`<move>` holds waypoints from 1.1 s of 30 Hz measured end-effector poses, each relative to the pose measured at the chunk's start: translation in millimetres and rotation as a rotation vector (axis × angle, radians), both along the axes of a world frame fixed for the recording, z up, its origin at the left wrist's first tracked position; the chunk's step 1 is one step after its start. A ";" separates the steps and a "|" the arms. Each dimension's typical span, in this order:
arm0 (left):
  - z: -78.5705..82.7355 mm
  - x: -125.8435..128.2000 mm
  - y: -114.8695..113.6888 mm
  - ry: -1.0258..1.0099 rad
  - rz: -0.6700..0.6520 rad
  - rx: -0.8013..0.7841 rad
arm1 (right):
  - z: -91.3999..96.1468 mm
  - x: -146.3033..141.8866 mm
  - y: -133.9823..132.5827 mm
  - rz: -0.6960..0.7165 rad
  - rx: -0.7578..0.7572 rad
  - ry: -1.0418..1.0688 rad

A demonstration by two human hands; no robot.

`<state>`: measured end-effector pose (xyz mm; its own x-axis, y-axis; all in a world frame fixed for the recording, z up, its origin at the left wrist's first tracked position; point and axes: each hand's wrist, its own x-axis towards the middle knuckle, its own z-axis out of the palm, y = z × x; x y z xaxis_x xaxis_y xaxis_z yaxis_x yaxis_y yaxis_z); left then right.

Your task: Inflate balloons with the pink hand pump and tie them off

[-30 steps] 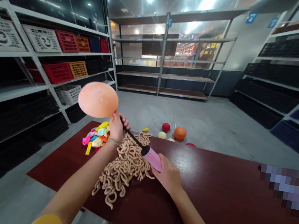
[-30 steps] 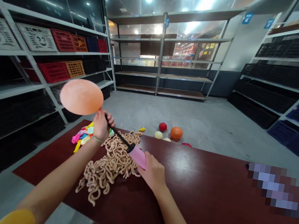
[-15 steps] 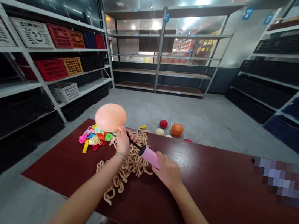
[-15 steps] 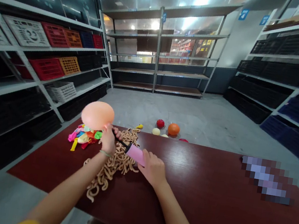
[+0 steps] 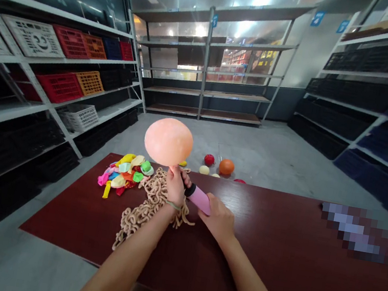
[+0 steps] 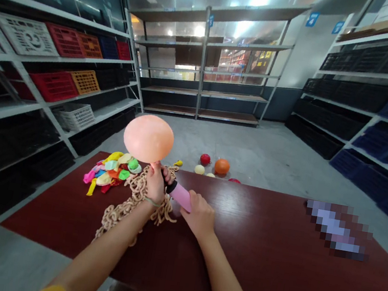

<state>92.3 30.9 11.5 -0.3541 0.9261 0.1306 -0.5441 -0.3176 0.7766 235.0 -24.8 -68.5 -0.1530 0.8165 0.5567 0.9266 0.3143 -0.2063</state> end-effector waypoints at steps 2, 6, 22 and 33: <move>1.8 -14.9 0.3 0.005 -0.002 -0.020 | 2.7 -0.2 -1.9 0.041 -0.013 -0.041; 29.5 -81.2 14.3 -0.005 0.118 -0.063 | 3.6 -7.1 -0.3 0.114 -0.012 -0.083; -10.9 -30.9 -3.6 0.012 0.031 -0.080 | 5.2 -6.1 -5.9 0.033 0.008 -0.171; 55.2 -85.5 25.5 -0.016 0.225 -0.032 | -4.2 -14.7 2.6 -0.010 0.116 -0.062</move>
<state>6.8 56.5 66.7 -0.5541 0.8270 0.0950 -0.4745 -0.4076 0.7802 220.3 -22.2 -72.7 -0.1823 0.7487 0.6374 0.9395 0.3239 -0.1117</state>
